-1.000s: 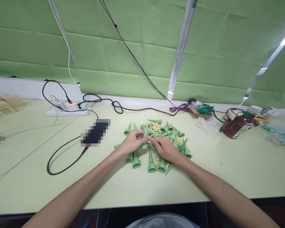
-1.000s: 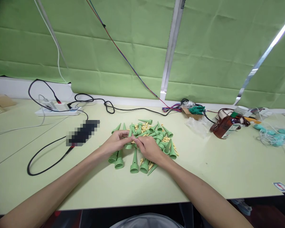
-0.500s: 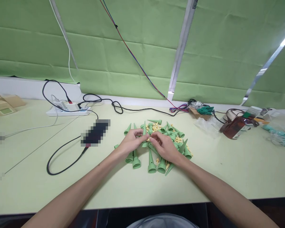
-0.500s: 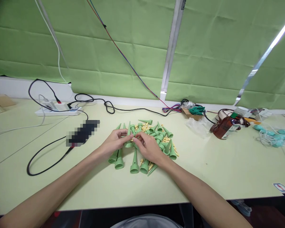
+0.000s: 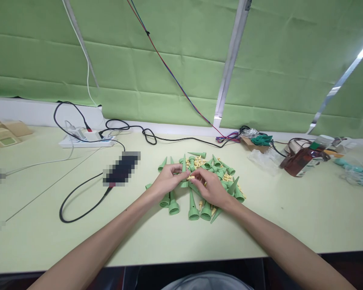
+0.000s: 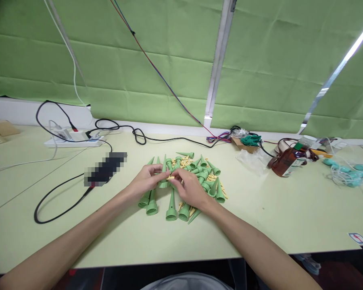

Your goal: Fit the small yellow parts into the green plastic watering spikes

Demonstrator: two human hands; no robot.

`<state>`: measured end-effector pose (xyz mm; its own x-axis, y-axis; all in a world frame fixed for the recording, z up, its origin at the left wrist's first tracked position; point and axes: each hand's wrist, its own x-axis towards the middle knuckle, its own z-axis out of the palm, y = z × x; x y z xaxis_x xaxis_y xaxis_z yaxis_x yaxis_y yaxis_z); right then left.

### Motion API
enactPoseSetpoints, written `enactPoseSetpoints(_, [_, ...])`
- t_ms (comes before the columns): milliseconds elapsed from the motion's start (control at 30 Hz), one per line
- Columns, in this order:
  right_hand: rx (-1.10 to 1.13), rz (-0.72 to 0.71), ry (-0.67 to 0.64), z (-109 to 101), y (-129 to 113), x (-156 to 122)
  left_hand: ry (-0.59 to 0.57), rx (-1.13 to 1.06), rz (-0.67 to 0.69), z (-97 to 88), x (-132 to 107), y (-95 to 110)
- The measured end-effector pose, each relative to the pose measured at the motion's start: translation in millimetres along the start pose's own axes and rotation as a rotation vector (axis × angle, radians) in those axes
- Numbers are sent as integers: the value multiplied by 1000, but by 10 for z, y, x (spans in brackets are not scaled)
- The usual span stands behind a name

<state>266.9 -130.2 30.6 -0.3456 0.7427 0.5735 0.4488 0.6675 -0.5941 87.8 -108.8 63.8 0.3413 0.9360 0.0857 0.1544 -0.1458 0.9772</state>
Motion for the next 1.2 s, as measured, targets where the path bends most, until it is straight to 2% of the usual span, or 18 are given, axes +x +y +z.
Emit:
enactPoseSetpoints(333, [-11, 10, -22, -7, -12, 9, -10, -2, -3, 19, -29, 42])
enactPoseSetpoints(667, [-38, 14, -29, 0, 10, 11, -49, 16, 10, -3, 4, -27])
enactPoseSetpoints(1200, [-70, 14, -58, 11, 34, 5, -76, 0, 0, 18, -20, 31])
